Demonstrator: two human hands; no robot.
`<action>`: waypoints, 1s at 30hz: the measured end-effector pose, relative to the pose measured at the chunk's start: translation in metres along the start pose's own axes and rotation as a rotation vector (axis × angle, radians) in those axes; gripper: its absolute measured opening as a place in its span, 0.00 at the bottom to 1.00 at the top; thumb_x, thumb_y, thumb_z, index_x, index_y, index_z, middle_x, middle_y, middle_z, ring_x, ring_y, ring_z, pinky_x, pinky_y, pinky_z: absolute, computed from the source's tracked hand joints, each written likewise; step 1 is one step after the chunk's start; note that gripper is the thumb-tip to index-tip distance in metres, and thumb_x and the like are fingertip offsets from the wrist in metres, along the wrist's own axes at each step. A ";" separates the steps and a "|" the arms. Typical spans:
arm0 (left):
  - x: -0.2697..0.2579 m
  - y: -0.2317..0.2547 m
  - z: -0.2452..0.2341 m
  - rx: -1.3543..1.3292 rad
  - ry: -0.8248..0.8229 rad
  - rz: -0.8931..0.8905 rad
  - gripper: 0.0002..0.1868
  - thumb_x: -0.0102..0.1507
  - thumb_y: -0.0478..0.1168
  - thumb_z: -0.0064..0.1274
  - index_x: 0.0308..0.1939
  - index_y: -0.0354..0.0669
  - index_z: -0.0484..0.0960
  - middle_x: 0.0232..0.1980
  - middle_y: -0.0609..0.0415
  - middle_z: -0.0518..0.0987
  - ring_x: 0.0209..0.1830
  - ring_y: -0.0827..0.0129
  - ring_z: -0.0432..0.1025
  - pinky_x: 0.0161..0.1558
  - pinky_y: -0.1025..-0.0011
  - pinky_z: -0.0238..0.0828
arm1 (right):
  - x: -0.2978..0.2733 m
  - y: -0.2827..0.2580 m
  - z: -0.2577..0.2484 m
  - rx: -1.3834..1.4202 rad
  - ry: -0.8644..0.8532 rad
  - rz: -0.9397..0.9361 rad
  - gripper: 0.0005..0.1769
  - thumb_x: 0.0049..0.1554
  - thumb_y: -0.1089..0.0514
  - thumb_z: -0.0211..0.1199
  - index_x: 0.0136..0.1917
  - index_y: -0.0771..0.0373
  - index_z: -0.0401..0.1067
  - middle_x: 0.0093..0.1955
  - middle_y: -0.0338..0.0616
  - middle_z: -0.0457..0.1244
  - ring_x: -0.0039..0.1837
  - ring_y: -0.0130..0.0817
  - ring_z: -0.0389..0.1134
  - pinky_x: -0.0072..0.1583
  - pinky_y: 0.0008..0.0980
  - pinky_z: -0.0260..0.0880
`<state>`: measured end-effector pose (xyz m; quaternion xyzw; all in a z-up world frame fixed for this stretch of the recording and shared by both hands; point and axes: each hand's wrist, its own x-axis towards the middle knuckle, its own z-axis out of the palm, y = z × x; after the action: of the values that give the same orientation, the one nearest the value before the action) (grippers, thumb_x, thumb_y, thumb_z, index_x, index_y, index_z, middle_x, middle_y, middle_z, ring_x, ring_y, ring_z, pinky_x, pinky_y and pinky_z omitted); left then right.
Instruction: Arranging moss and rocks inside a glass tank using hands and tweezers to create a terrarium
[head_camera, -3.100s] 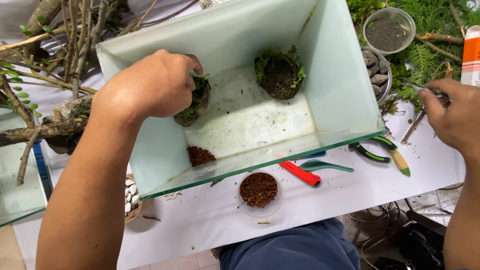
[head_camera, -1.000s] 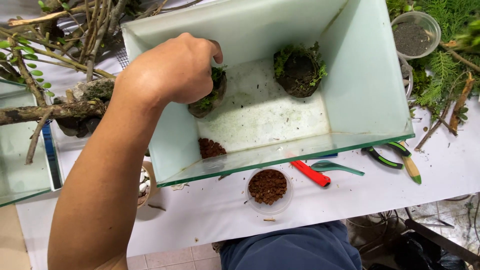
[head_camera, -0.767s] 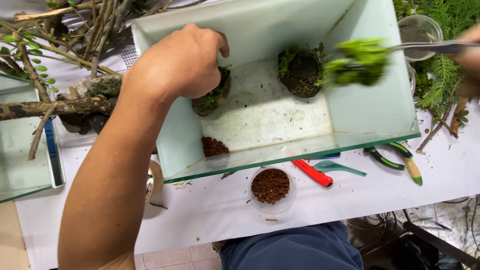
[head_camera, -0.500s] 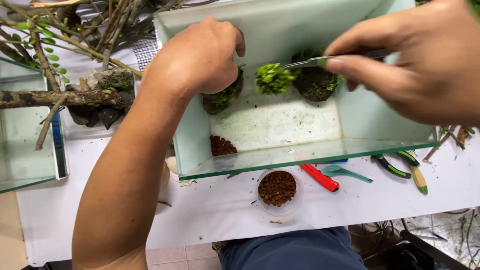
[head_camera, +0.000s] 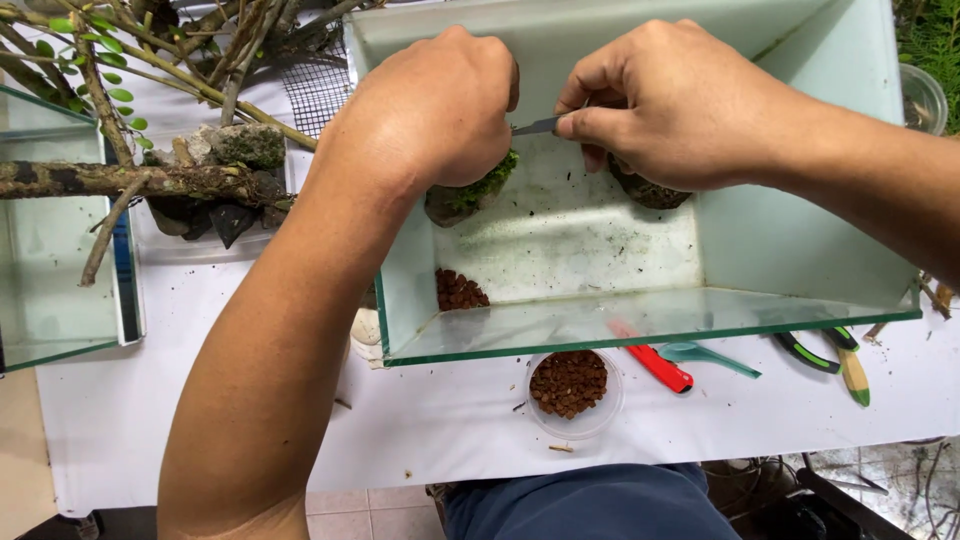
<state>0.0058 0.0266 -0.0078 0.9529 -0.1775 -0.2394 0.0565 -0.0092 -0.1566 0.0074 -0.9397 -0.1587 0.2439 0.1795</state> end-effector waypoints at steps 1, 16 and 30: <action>0.001 0.000 0.000 -0.008 0.007 0.004 0.16 0.57 0.33 0.45 0.46 0.39 0.84 0.50 0.34 0.81 0.46 0.32 0.77 0.41 0.43 0.75 | 0.001 -0.003 -0.001 0.030 -0.015 0.034 0.12 0.62 0.51 0.61 0.39 0.50 0.80 0.32 0.26 0.72 0.31 0.26 0.65 0.45 0.33 0.64; 0.001 0.003 -0.002 0.011 -0.057 0.021 0.14 0.57 0.32 0.45 0.43 0.39 0.83 0.45 0.32 0.80 0.42 0.32 0.77 0.37 0.43 0.74 | 0.007 0.003 0.012 0.032 -0.138 0.104 0.10 0.65 0.52 0.57 0.47 0.51 0.79 0.37 0.28 0.74 0.37 0.31 0.67 0.48 0.33 0.65; -0.001 -0.001 -0.002 -0.029 0.010 0.019 0.14 0.53 0.32 0.47 0.40 0.37 0.84 0.44 0.33 0.82 0.43 0.32 0.78 0.39 0.42 0.75 | -0.009 -0.033 0.021 -0.088 -0.243 -0.075 0.11 0.59 0.52 0.54 0.44 0.46 0.78 0.37 0.31 0.74 0.42 0.39 0.73 0.50 0.41 0.69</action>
<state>0.0058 0.0281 -0.0061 0.9514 -0.1828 -0.2368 0.0734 -0.0349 -0.1254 0.0073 -0.9035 -0.2250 0.3420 0.1266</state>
